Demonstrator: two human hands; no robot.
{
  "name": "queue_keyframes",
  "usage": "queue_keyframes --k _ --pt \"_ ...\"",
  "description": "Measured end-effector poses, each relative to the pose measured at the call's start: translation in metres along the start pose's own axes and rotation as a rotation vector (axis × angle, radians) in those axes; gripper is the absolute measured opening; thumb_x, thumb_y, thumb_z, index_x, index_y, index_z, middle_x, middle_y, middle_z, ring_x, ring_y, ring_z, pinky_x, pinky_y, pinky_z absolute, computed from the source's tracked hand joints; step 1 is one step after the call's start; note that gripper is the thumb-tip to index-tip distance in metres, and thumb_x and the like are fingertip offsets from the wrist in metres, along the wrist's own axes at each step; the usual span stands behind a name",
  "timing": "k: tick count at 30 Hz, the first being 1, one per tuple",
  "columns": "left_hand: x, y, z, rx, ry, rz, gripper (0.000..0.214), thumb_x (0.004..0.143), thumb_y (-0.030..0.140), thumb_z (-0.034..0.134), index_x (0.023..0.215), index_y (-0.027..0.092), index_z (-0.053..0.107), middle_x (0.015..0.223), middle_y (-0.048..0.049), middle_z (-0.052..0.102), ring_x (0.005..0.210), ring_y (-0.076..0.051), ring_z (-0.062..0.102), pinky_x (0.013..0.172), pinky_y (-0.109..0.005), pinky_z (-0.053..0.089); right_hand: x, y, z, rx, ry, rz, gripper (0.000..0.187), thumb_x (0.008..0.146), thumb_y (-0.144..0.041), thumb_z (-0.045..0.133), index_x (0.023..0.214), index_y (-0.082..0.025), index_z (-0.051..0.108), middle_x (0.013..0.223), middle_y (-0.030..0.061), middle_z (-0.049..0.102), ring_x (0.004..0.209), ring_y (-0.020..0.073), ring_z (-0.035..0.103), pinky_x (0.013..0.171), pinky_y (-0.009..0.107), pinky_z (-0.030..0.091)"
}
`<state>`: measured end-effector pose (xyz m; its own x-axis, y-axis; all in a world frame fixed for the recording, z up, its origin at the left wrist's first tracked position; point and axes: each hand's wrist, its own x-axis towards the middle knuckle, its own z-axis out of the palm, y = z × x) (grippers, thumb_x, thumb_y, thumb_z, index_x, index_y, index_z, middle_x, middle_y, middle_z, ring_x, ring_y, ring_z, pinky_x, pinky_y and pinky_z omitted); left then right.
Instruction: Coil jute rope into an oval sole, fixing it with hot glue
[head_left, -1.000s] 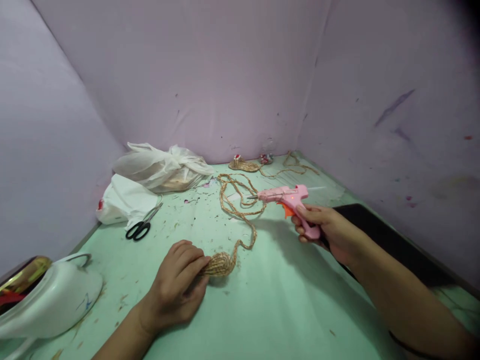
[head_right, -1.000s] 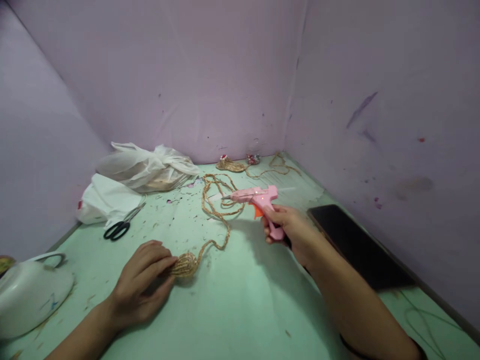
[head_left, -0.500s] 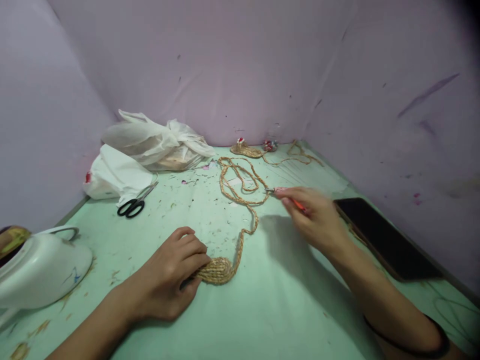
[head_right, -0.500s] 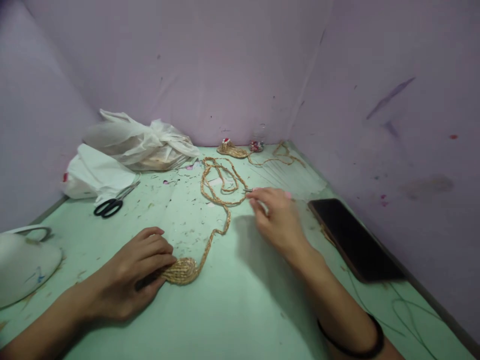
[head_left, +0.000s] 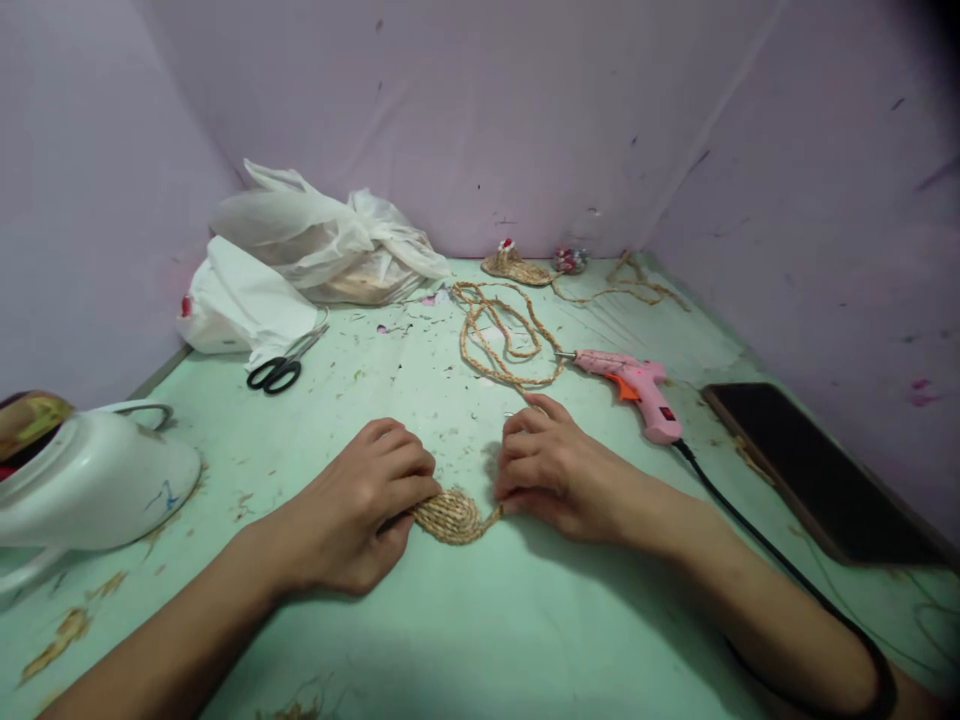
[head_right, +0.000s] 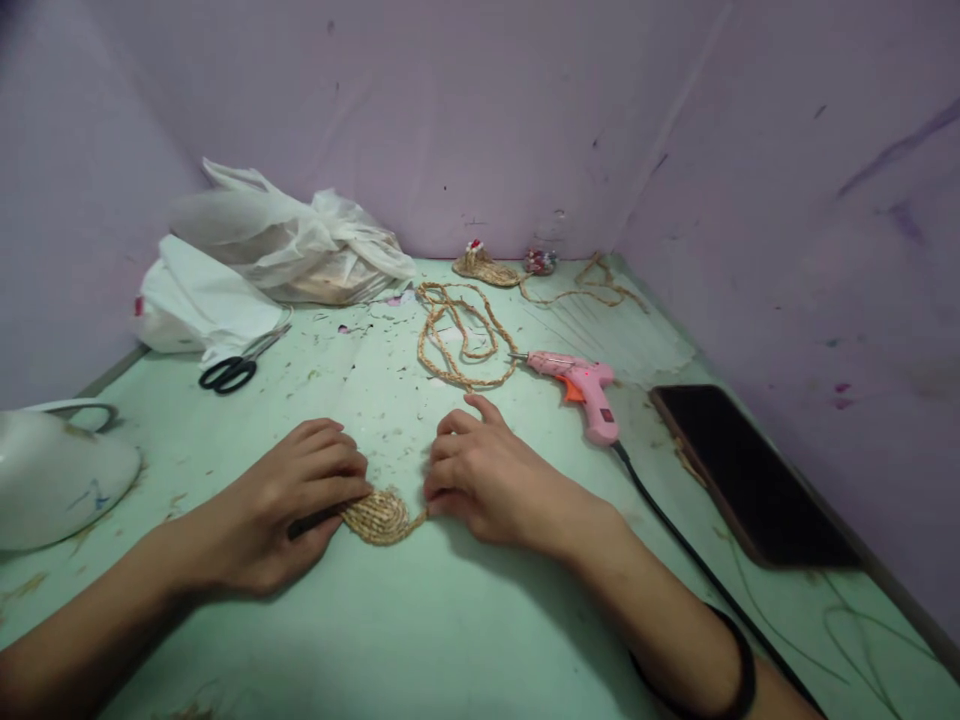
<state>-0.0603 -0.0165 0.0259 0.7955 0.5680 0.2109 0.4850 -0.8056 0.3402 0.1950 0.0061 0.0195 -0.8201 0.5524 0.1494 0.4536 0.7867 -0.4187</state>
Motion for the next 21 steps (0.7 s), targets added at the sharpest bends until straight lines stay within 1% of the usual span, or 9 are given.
queue_keyframes --k 4,9,13,21 --pt "0.001 0.002 0.000 0.015 -0.010 -0.017 0.028 0.076 0.006 0.049 0.096 0.016 0.065 0.090 -0.0076 0.060 0.087 -0.022 0.048 0.087 -0.044 0.038 -0.004 -0.006 0.004 0.000 0.019 0.002 0.013 0.085 -0.015 0.059 0.075 -0.022 0.066 0.071 -0.0031 0.063 0.083 0.0155 0.054 0.110 0.047 0.013" --pt "0.002 0.002 -0.002 0.012 -0.053 -0.036 0.033 0.075 0.006 0.048 0.100 0.019 0.065 0.090 -0.0068 0.061 0.083 -0.021 0.051 0.084 -0.043 0.039 -0.004 -0.006 0.009 -0.025 0.112 0.024 0.014 0.082 -0.011 0.058 0.075 -0.021 0.066 0.072 -0.0013 0.064 0.074 0.0149 0.057 0.105 0.047 0.023" --pt "0.003 0.002 -0.002 -0.007 -0.066 -0.030 0.035 0.075 0.004 0.047 0.102 0.018 0.064 0.092 -0.0065 0.062 0.082 -0.019 0.054 0.085 -0.041 0.038 0.000 -0.004 0.014 -0.015 0.158 0.032 0.015 0.081 -0.011 0.058 0.075 -0.021 0.066 0.074 0.0000 0.065 0.074 0.0159 0.058 0.099 0.046 0.029" --pt "0.001 0.002 -0.001 -0.026 -0.095 -0.031 0.036 0.073 0.001 0.046 0.100 0.018 0.063 0.094 -0.0060 0.061 0.084 -0.019 0.055 0.086 -0.038 0.038 0.007 -0.003 0.023 -0.038 0.203 0.019 0.014 0.081 -0.011 0.059 0.073 -0.019 0.067 0.075 0.0014 0.067 0.076 0.0167 0.057 0.093 0.042 0.031"
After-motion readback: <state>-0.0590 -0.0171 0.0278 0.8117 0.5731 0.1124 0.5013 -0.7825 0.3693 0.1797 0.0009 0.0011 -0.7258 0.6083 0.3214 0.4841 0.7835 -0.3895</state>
